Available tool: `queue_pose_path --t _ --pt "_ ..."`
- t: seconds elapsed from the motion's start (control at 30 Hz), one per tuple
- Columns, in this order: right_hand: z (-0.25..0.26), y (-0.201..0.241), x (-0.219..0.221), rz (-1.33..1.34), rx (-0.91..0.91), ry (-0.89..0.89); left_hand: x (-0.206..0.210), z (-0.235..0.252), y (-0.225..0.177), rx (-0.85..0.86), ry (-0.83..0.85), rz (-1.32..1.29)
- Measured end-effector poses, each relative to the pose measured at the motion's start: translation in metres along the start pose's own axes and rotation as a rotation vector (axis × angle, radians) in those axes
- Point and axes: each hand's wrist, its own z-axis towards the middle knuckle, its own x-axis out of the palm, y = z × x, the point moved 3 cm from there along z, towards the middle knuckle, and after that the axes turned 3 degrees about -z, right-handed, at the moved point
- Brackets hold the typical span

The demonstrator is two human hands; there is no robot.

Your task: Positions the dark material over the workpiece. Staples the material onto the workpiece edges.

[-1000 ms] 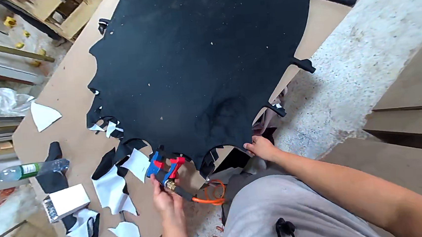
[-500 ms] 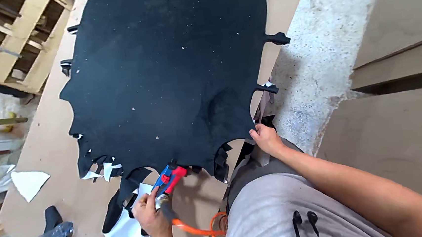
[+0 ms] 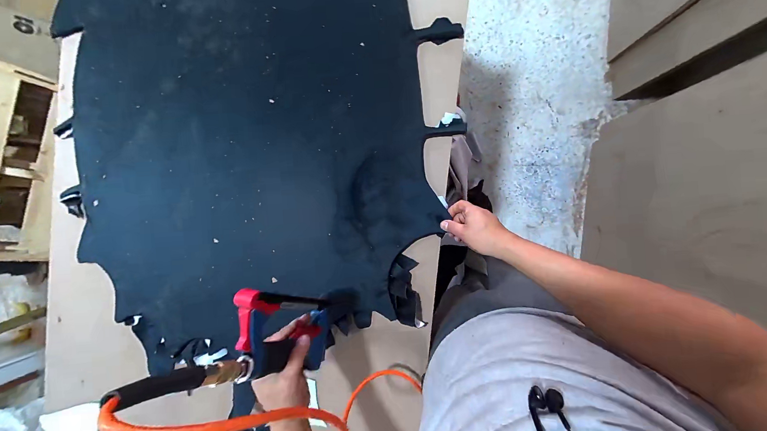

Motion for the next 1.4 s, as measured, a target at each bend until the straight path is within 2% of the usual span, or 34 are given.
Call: queue_pose_path --t 0.1,0.23,0.33,0.4,0.53,0.6,0.8,0.83,0.9,1.03,1.1,1.2,1.27,1.4 --pt "-0.007 0.003 -0.001 -0.075 -0.074 0.029 0.075 0.026 -0.031 0.03 0.296 0.033" --pt "-0.01 -0.004 -0.003 -0.239 -0.213 0.044 0.179 0.057 -0.032 0.089 0.43 0.048" --pt "-0.009 -0.01 0.001 -0.261 -0.219 0.081 0.214 0.076 -0.028 0.098 0.554 0.075" --pt "-0.009 -0.01 0.001 -0.242 -0.215 0.085 0.221 0.081 -0.026 0.068 0.602 0.153" --pt "-0.007 -0.008 0.001 -0.223 -0.17 0.166 0.226 0.084 -0.024 0.0 0.606 0.068" --pt "-0.005 -0.007 0.0 -0.177 -0.144 0.21 0.228 0.084 -0.023 0.029 0.599 0.086" --pt "0.002 -0.003 0.0 -0.095 -0.099 0.279 0.232 0.081 -0.028 0.456 0.594 0.381" --pt "0.002 -0.003 0.0 -0.095 -0.096 0.279 0.233 0.082 -0.025 0.459 0.586 0.33" --pt "0.002 -0.004 0.001 -0.077 -0.095 0.276 0.232 0.084 -0.017 0.342 0.601 0.158" --pt "0.001 -0.003 0.003 -0.037 -0.088 0.259 0.232 0.105 -0.015 0.248 0.717 0.112" --pt "-0.001 -0.002 0.002 -0.019 -0.075 0.253 0.239 0.111 -0.027 0.279 0.815 0.113" --pt "-0.004 0.0 0.004 0.001 -0.057 0.248 0.233 0.118 -0.032 0.464 0.82 0.349" --pt "-0.003 0.001 0.005 0.025 -0.036 0.245 0.233 0.122 -0.03 0.555 0.836 0.375" --pt "-0.001 0.002 0.003 -0.029 -0.037 0.253 0.234 0.109 -0.022 0.435 0.741 0.177"
